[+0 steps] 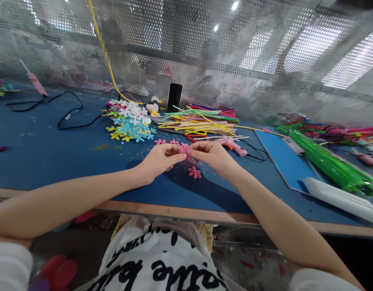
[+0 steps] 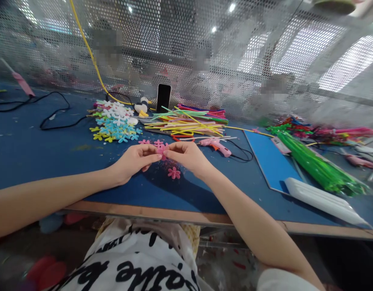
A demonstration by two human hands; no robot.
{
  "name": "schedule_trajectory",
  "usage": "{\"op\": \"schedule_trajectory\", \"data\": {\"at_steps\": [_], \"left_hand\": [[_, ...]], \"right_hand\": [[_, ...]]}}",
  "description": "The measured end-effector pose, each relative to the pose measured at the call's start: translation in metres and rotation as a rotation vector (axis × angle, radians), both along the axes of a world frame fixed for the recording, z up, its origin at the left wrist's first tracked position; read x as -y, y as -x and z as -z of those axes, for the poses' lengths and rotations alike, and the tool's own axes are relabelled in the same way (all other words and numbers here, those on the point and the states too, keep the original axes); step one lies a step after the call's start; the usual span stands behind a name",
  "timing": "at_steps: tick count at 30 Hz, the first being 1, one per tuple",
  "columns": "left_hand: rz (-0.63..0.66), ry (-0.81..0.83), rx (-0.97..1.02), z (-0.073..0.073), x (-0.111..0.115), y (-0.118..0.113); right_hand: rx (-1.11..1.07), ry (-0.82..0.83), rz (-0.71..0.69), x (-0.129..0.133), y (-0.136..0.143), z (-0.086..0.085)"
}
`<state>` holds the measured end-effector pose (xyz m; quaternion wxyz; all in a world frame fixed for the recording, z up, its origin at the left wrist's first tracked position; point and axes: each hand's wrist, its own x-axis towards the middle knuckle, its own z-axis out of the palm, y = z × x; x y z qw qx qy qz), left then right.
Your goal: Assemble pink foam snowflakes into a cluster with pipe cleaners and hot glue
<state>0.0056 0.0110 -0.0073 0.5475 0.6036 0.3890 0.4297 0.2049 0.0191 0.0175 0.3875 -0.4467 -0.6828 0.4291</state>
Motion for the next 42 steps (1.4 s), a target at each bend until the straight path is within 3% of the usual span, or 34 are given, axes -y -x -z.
{"op": "schedule_trajectory", "data": {"at_steps": [13,21,24,29,32,35,42], "left_hand": [[-0.022,0.059,0.034,0.001,-0.004,0.0],[0.044,0.008,-0.098,0.001,-0.008,0.001],[0.092,-0.1,-0.181,-0.003,-0.007,0.002],[0.132,-0.187,-0.206,-0.007,-0.009,0.004],[0.092,-0.178,-0.181,-0.006,-0.013,0.006],[0.057,-0.16,-0.154,-0.004,-0.014,0.007],[0.077,-0.034,-0.024,-0.008,-0.012,0.006]], "right_hand": [[0.317,-0.197,-0.025,-0.004,-0.008,-0.008],[0.422,-0.259,-0.105,-0.005,-0.01,-0.004],[0.381,-0.133,-0.135,-0.003,-0.01,-0.005],[-0.016,0.391,-0.2,0.001,-0.009,-0.013],[-0.156,0.554,-0.211,0.002,-0.009,-0.019],[-0.205,0.587,-0.206,0.001,-0.01,-0.02],[-0.255,0.474,-0.33,-0.001,-0.016,-0.013]]}}
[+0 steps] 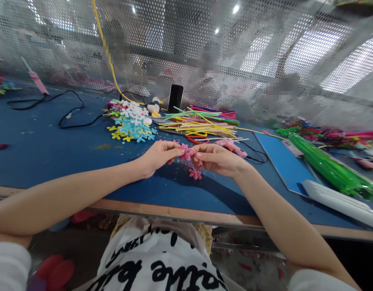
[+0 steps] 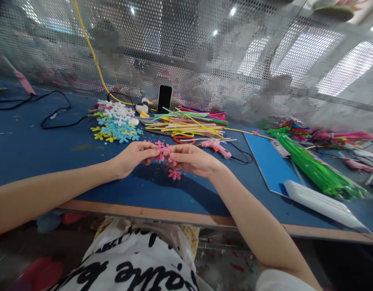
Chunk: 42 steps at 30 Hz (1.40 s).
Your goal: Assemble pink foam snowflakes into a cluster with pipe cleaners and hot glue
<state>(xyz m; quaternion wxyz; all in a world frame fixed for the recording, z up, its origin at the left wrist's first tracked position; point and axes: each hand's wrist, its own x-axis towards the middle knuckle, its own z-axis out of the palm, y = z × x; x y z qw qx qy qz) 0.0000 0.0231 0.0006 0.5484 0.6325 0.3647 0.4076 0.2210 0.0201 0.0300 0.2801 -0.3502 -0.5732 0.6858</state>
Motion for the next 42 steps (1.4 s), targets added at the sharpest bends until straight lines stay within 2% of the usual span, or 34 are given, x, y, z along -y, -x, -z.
{"op": "schedule_trajectory", "data": {"at_steps": [6,13,17,22,26,30,36,42], "left_hand": [[0.085,0.07,0.05,-0.002,0.004,0.0],[0.058,0.122,0.107,0.0,0.006,-0.001],[0.056,0.159,0.151,0.001,0.004,-0.002],[0.078,0.24,0.172,0.0,0.005,-0.002],[0.113,0.267,0.179,0.0,0.005,-0.001],[0.078,0.183,0.135,0.001,0.002,0.0],[0.153,0.048,0.009,0.004,-0.007,0.003],[0.165,-0.072,-0.116,0.008,-0.011,0.004]], "right_hand": [[0.113,-0.325,0.098,-0.002,0.002,0.003],[0.233,-0.562,0.178,0.004,0.009,0.003],[0.245,-0.767,0.212,0.004,0.011,0.007],[0.371,-1.168,0.157,0.0,0.006,0.01],[0.435,-1.405,0.083,0.0,0.002,0.009],[0.474,-1.545,0.034,-0.001,0.0,0.009],[0.553,-1.723,-0.027,-0.003,-0.006,0.008],[0.601,-1.906,-0.068,-0.002,-0.002,0.007]]}}
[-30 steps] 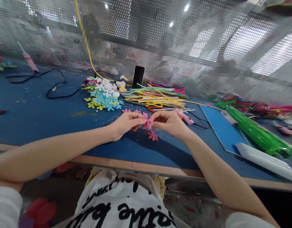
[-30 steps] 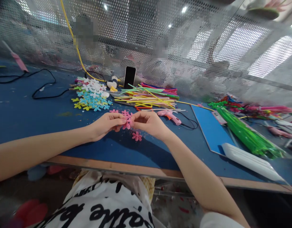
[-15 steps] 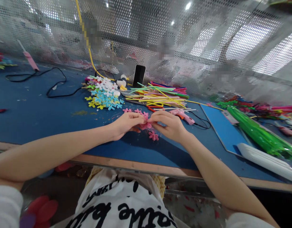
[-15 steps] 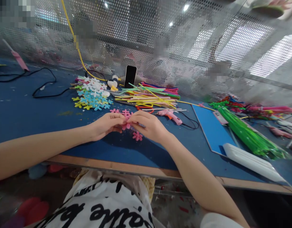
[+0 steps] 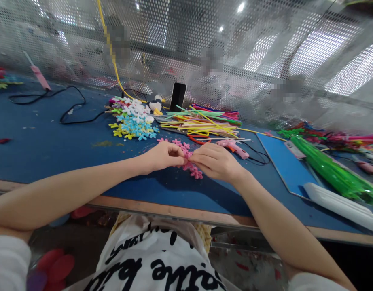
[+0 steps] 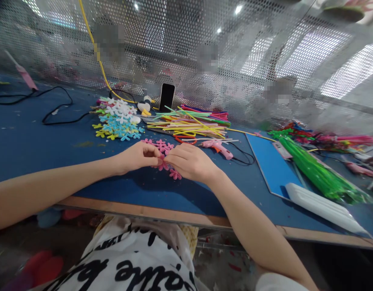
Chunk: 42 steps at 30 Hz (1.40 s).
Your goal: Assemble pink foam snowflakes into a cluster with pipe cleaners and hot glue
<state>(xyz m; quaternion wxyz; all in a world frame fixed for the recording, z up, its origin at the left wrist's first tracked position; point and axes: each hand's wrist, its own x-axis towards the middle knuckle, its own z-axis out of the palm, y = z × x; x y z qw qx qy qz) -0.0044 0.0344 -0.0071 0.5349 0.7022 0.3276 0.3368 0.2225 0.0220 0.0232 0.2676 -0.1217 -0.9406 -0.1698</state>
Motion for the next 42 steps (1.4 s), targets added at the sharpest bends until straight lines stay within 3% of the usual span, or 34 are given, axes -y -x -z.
{"op": "schedule_trajectory", "data": {"at_steps": [6,10,13,16,18,20,22,26,29,32,37,42], "left_hand": [[-0.044,-0.264,-0.15,-0.004,0.007,0.001],[-0.136,-0.576,-0.172,-0.005,0.011,0.004],[-0.201,-0.826,-0.197,-0.003,0.012,0.006],[-0.218,-0.978,-0.272,-0.002,0.012,0.006],[-0.22,-0.974,-0.274,-0.003,0.013,0.005],[-0.227,-0.844,-0.222,-0.005,0.013,0.004],[-0.207,-0.595,-0.143,-0.009,0.013,0.004],[-0.118,-0.111,0.032,-0.01,0.01,0.001],[-0.036,0.074,0.099,-0.007,0.01,-0.002],[0.007,0.222,0.108,-0.006,0.013,-0.004],[-0.008,0.381,0.079,-0.007,0.017,-0.007],[-0.018,0.257,0.076,-0.004,0.012,-0.007]], "right_hand": [[-0.054,-0.003,0.012,0.005,0.008,0.001],[-0.168,0.189,0.075,0.012,0.014,0.005],[-0.34,0.559,0.27,0.019,0.023,0.008],[-0.546,1.124,0.495,0.02,0.029,0.006],[-0.61,1.439,0.516,0.018,0.028,0.004],[-0.562,1.538,0.443,0.015,0.024,0.001],[-0.489,1.371,0.345,0.011,0.017,-0.001],[-0.309,0.639,0.171,0.002,0.005,-0.001],[-0.12,0.224,0.062,-0.001,0.0,0.001],[-0.016,-0.064,0.02,-0.001,-0.002,0.0],[0.084,-0.305,-0.021,0.004,-0.002,-0.006],[0.101,-0.304,-0.017,0.006,0.002,-0.008]]}}
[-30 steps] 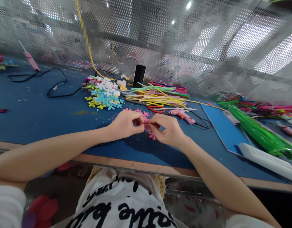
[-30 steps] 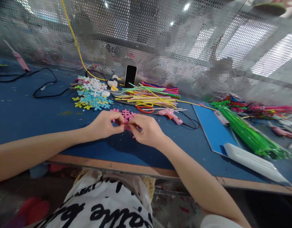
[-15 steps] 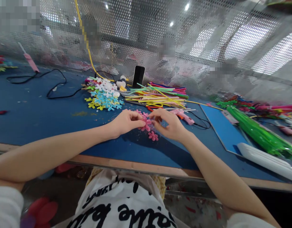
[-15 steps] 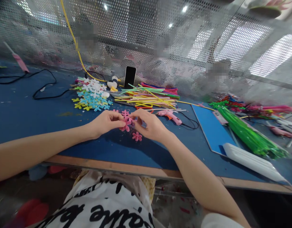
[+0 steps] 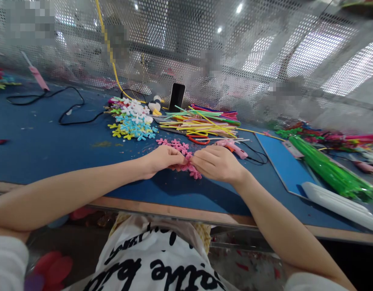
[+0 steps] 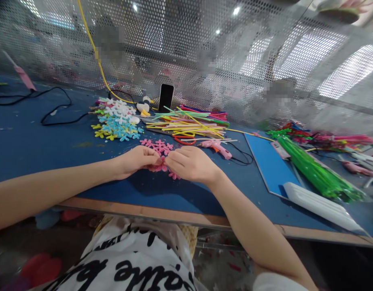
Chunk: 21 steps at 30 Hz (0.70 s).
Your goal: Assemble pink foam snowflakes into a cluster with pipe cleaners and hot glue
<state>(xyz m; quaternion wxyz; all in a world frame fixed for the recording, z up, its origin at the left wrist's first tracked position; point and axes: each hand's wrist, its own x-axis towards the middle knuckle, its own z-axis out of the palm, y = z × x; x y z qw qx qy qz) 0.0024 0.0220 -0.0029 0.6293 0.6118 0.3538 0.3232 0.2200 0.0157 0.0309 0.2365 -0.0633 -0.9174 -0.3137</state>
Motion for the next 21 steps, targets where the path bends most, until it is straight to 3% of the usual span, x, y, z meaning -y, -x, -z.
{"op": "schedule_trajectory", "data": {"at_steps": [3,8,14,16,18,19,21], "left_hand": [[0.003,-0.209,-0.059,-0.002,-0.001,0.002],[-0.055,-0.613,-0.169,-0.008,0.007,0.007],[-0.191,-1.104,-0.261,-0.004,0.013,0.01],[-0.192,-1.142,-0.263,-0.002,0.013,0.01],[-0.175,-1.049,-0.233,-0.002,0.014,0.009],[-0.168,-0.966,-0.218,-0.002,0.013,0.008],[-0.162,-0.772,-0.195,-0.003,0.013,0.006]], "right_hand": [[-0.075,0.201,0.007,0.001,0.001,0.004],[-0.25,0.687,0.032,0.007,0.007,0.008],[-0.467,1.44,0.311,0.018,0.02,-0.003],[-0.528,1.713,0.386,0.018,0.02,-0.005],[-0.553,1.925,0.431,0.018,0.019,-0.007],[-0.549,1.966,0.439,0.017,0.018,-0.007],[-0.525,1.884,0.426,0.015,0.016,-0.007]]}}
